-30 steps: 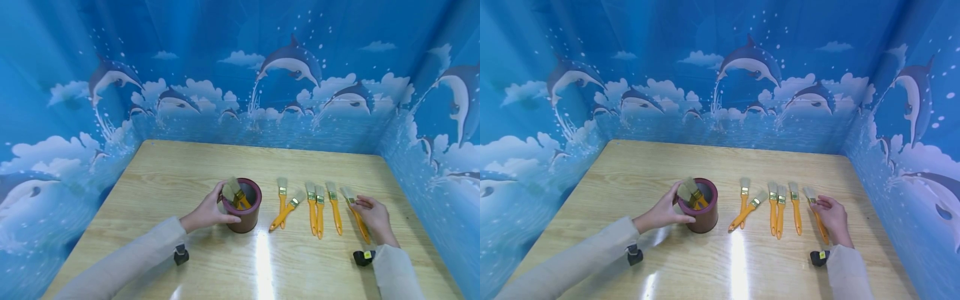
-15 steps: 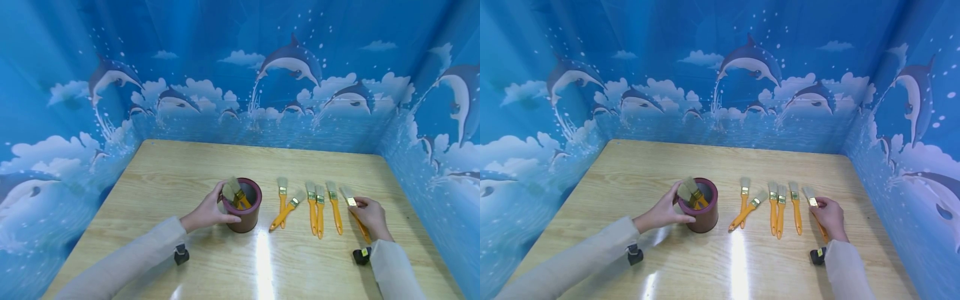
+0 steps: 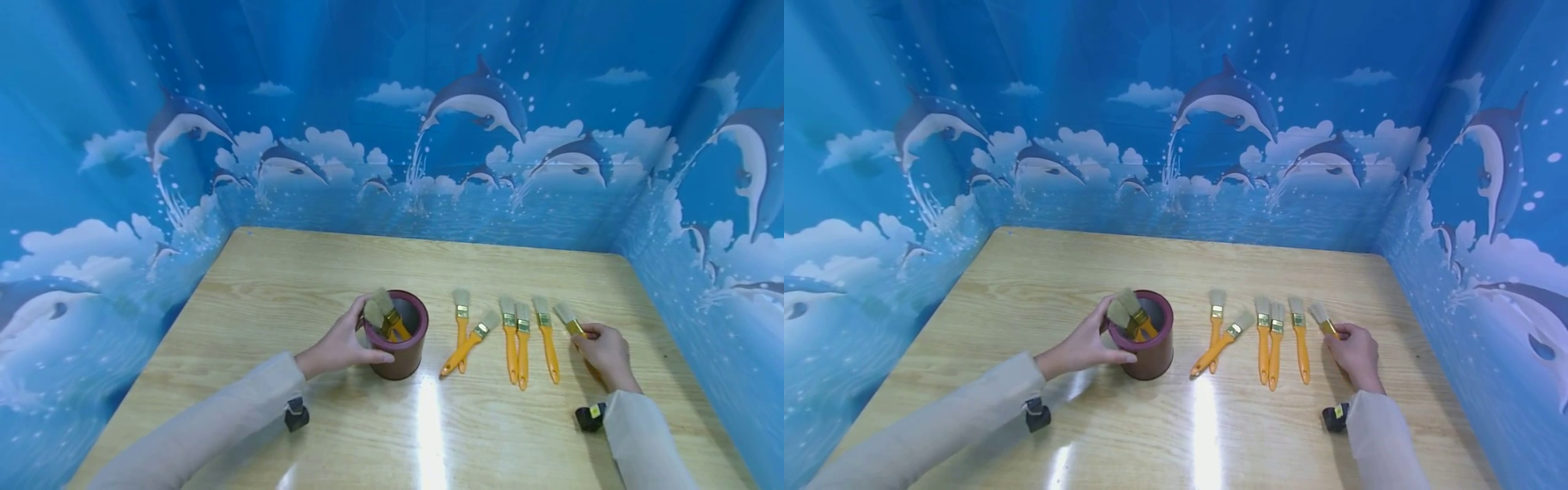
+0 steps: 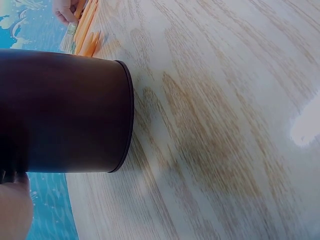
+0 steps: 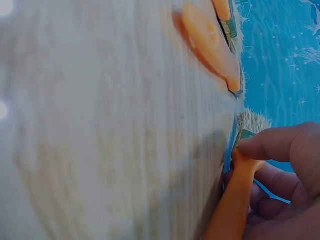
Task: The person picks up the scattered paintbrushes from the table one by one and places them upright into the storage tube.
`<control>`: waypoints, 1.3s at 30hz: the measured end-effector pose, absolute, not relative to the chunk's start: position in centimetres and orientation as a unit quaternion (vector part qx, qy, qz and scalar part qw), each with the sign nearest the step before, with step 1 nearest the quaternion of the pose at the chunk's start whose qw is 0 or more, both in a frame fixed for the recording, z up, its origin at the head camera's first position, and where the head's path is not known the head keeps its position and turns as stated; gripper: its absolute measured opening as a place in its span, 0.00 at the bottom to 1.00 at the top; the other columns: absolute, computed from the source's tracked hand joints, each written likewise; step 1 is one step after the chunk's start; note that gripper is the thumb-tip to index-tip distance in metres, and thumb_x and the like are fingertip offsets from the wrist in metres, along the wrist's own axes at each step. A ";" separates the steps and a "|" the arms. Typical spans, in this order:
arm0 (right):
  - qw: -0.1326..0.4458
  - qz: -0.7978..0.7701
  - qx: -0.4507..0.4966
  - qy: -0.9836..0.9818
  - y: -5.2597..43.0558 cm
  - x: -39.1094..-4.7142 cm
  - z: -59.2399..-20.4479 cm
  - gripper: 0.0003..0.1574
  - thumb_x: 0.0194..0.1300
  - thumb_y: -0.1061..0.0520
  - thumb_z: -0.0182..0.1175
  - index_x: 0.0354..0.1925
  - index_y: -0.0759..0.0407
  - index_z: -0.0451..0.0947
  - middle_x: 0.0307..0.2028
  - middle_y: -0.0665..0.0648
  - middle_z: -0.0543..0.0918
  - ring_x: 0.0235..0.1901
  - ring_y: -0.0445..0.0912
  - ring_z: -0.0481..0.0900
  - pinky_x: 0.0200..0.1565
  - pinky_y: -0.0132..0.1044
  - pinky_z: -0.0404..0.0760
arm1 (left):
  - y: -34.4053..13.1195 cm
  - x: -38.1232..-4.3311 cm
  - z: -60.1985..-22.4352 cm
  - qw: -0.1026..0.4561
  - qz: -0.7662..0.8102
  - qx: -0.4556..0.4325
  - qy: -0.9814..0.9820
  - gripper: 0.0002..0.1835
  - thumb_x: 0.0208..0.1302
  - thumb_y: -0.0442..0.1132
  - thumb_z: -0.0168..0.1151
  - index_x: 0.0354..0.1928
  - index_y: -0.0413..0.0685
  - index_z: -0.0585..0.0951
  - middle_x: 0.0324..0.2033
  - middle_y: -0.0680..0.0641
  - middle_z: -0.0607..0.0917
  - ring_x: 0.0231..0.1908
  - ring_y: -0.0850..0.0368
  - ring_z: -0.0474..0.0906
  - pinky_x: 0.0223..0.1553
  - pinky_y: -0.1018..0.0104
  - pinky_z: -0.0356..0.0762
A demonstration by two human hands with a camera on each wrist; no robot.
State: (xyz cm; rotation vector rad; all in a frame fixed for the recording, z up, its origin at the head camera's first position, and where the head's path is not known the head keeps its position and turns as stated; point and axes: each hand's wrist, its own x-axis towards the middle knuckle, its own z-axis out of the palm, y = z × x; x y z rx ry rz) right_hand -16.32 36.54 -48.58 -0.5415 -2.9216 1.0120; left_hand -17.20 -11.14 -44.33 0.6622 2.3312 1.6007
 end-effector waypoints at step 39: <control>0.083 0.418 -0.098 -0.900 28.5 -17.1 -40.0 0.27 0.69 0.49 0.56 0.56 0.68 0.73 0.45 0.63 0.77 0.39 0.44 0.75 0.31 0.22 0.76 | -11.1 -17.2 -44.4 0.120 0.549 0.225 0.796 0.55 0.43 0.46 0.80 0.71 0.55 0.55 0.66 0.51 0.66 0.67 0.52 0.62 0.68 0.50 0.60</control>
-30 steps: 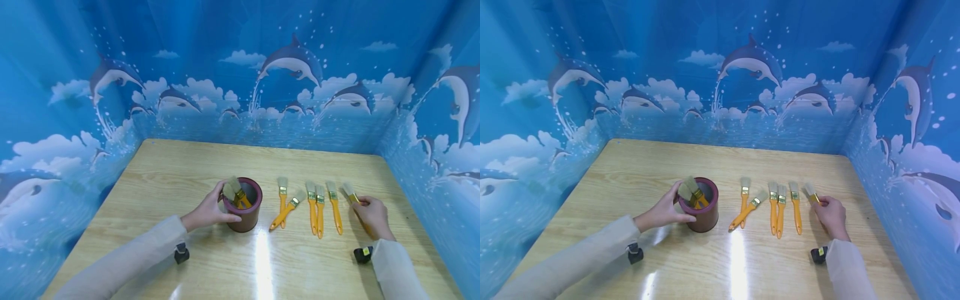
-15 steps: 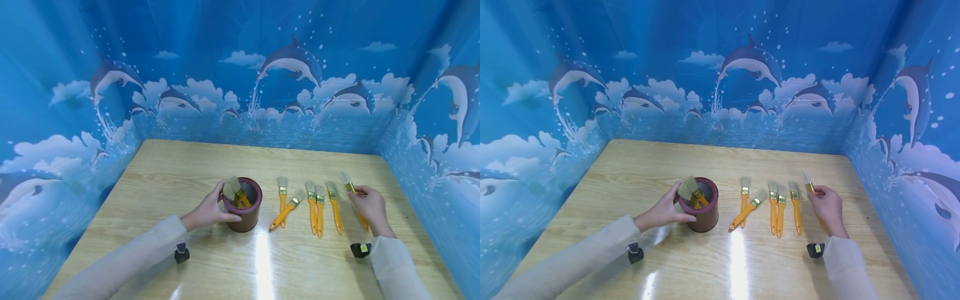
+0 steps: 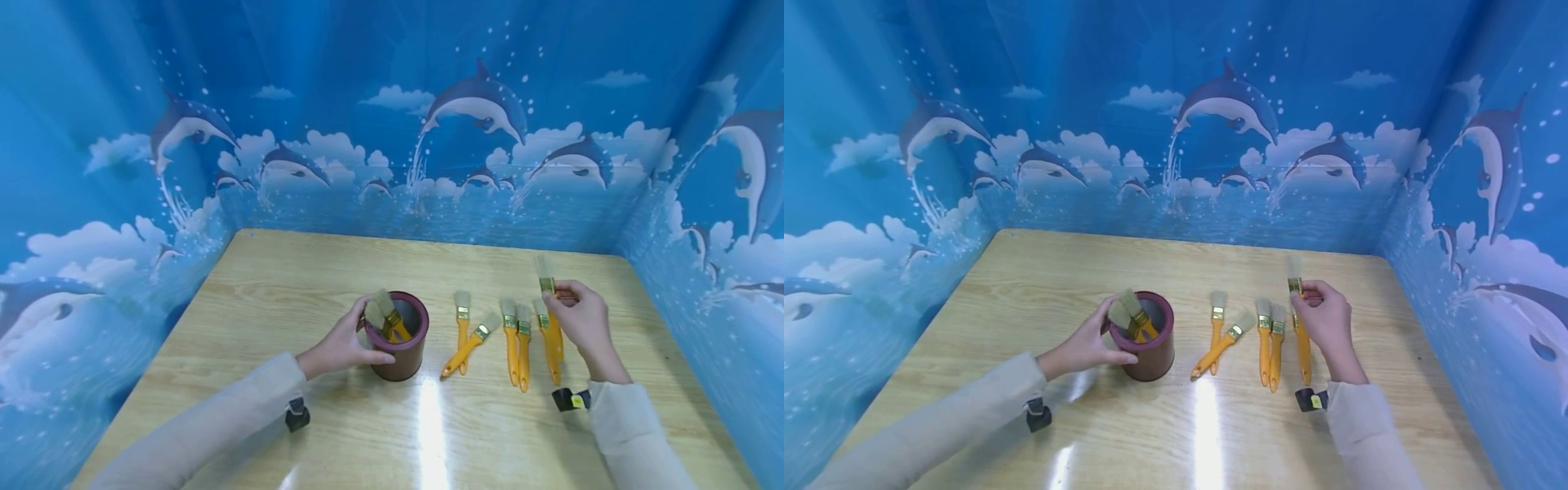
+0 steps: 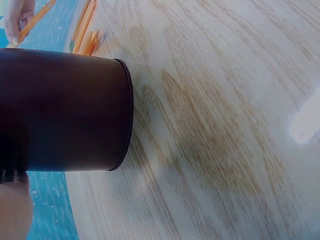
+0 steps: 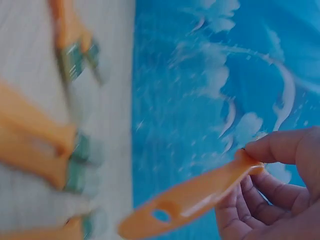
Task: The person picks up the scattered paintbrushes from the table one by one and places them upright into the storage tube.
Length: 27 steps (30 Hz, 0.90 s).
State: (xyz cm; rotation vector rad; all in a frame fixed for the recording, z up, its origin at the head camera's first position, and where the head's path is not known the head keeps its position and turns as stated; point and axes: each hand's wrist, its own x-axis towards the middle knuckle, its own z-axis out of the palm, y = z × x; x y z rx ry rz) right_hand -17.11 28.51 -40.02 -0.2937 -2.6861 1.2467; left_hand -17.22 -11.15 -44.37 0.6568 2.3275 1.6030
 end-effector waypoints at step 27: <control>0.107 0.645 0.043 -0.756 16.2 -15.7 -34.1 0.17 0.64 0.58 0.63 0.46 0.68 0.72 0.36 0.53 0.77 0.37 0.41 0.79 0.39 0.31 0.84 | -11.1 -17.2 -44.5 0.119 0.548 0.224 0.797 0.57 0.42 0.45 0.80 0.72 0.54 0.54 0.66 0.50 0.66 0.67 0.52 0.62 0.69 0.52 0.59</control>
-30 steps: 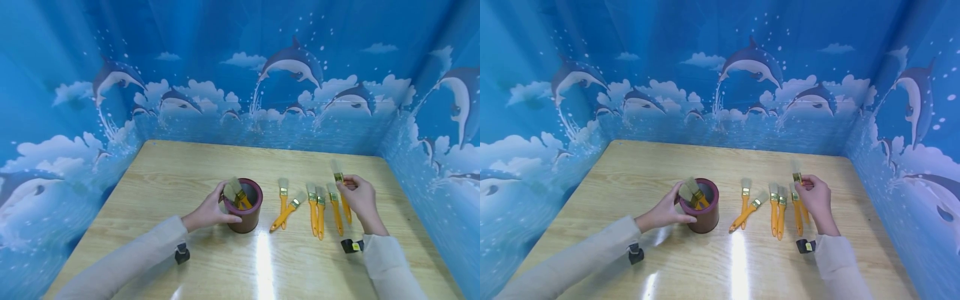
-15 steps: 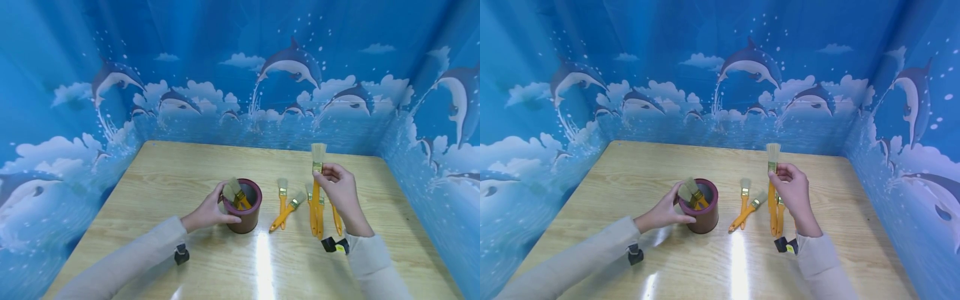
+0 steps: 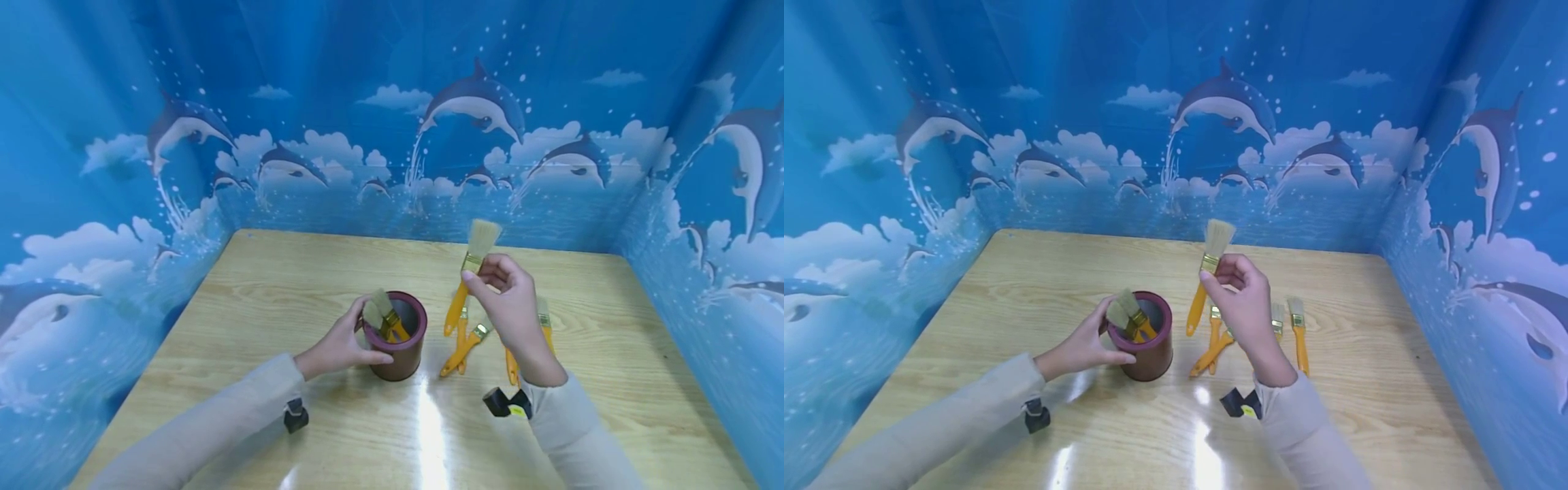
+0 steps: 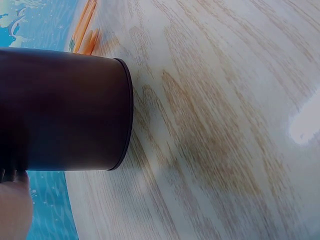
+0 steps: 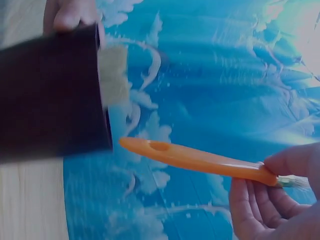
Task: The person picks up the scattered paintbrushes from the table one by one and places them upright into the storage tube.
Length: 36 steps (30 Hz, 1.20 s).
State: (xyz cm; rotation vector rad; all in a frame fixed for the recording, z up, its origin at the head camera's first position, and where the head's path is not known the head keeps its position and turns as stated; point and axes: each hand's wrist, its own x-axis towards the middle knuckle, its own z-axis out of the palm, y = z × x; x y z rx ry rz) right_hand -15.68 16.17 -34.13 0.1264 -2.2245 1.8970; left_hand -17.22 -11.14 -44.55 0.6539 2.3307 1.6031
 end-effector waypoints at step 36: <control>0.137 0.585 0.100 -0.793 8.8 -14.9 -37.0 0.10 0.60 0.69 0.64 0.40 0.73 0.77 0.38 0.69 0.81 0.43 0.60 0.82 0.49 0.51 0.82 | -11.0 -17.2 -44.7 0.107 0.554 0.226 0.794 0.55 0.42 0.42 0.80 0.71 0.53 0.56 0.65 0.51 0.68 0.65 0.53 0.65 0.68 0.53 0.61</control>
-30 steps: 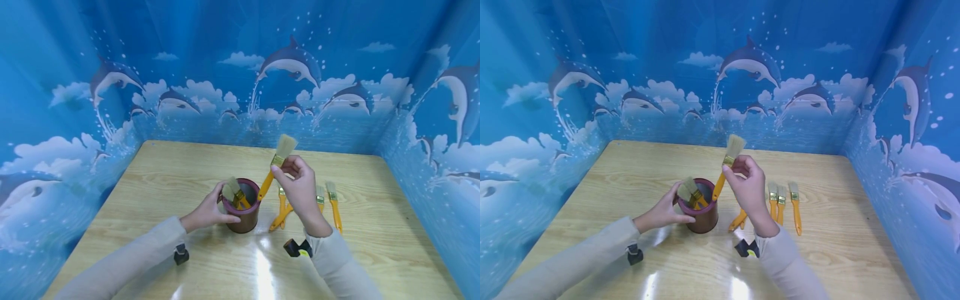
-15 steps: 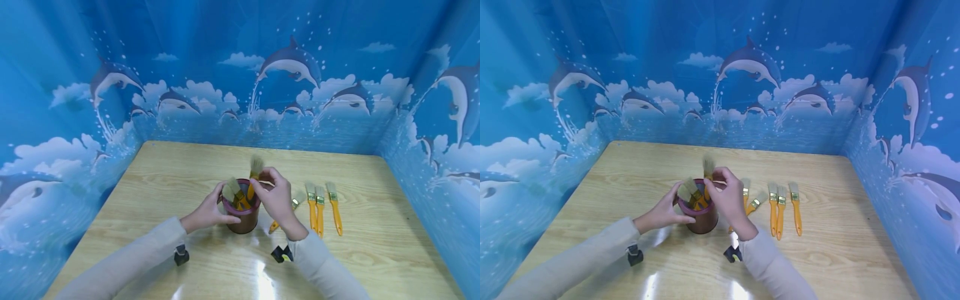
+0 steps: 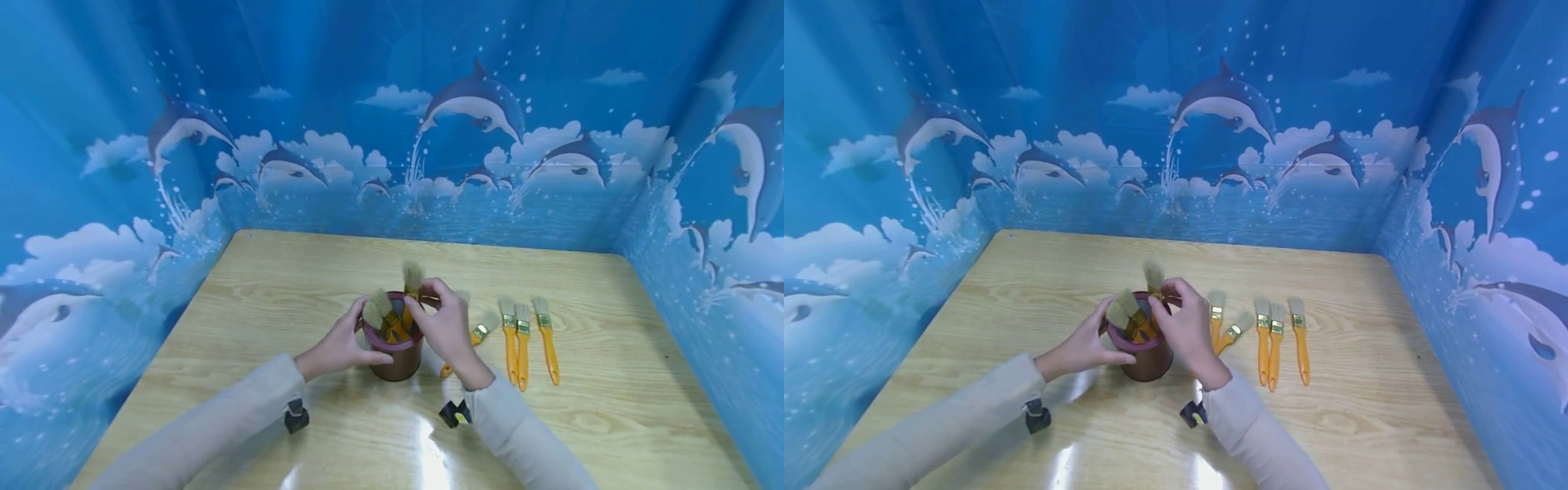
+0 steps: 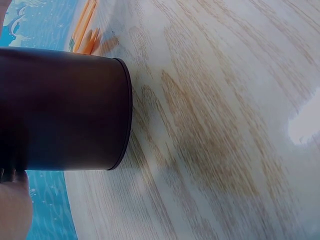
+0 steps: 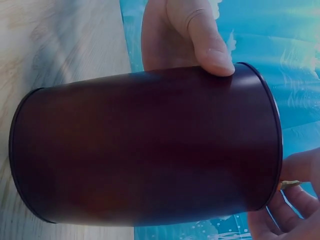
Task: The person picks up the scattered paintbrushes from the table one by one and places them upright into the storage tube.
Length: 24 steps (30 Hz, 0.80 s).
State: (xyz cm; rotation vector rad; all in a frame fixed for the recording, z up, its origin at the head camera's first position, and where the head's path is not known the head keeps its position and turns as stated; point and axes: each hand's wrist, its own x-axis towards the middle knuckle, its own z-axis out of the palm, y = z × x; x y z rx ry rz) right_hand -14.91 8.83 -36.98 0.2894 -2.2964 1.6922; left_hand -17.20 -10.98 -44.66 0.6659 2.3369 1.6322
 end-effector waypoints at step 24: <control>0.125 0.564 -0.013 -0.816 18.7 -17.9 -42.1 0.20 0.65 0.57 0.63 0.52 0.66 0.77 0.50 0.65 0.80 0.51 0.54 0.78 0.55 0.39 0.79 | -11.1 -17.3 -44.5 0.113 0.547 0.234 0.796 0.55 0.43 0.45 0.80 0.71 0.55 0.56 0.66 0.52 0.67 0.65 0.54 0.64 0.67 0.55 0.62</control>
